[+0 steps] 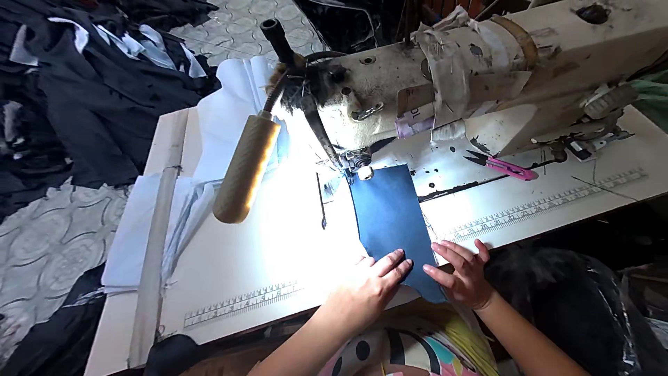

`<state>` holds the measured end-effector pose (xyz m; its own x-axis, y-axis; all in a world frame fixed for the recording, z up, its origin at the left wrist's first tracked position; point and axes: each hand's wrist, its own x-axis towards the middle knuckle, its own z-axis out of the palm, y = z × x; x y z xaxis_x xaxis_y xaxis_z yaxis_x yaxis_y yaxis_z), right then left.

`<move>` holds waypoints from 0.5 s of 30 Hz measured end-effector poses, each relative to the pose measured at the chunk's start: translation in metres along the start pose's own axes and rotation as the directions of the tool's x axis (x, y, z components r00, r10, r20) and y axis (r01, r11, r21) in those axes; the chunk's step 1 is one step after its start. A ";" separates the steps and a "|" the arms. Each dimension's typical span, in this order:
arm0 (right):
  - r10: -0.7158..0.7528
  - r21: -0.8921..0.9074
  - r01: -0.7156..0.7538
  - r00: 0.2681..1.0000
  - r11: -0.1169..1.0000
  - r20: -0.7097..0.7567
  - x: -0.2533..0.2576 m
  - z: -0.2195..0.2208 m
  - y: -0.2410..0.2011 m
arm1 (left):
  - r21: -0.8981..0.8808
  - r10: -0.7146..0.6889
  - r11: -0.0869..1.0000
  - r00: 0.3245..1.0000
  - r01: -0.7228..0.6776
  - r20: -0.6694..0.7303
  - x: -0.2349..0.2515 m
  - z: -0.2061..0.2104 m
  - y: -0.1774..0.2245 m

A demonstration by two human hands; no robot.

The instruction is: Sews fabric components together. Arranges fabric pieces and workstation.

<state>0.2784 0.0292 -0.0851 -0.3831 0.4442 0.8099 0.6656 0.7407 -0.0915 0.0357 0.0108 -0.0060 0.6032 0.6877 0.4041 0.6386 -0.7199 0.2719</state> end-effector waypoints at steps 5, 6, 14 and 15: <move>-0.035 0.044 0.030 0.990 0.999 0.137 -0.002 -0.014 0.006 | 0.145 -0.117 0.981 0.990 0.126 -0.073 -0.012 -0.006 0.004; -0.029 0.066 0.018 0.985 0.998 0.172 -0.001 -0.019 0.006 | 0.207 -0.157 0.963 0.983 0.174 -0.097 -0.017 -0.009 0.005; 0.061 0.082 -0.090 0.949 0.993 0.308 0.043 -0.035 0.007 | 0.127 -0.294 0.946 0.955 0.297 -0.042 -0.029 -0.012 -0.003; 0.067 0.070 -0.095 0.942 0.993 0.330 0.051 -0.034 0.010 | 0.098 -0.306 0.947 0.952 0.307 -0.021 -0.026 -0.014 -0.007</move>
<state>0.2872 0.0416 -0.0252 -0.5275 0.6341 0.5654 0.6523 0.7287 -0.2086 0.0090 -0.0031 -0.0059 0.3682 0.8730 0.3199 0.8364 -0.4613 0.2961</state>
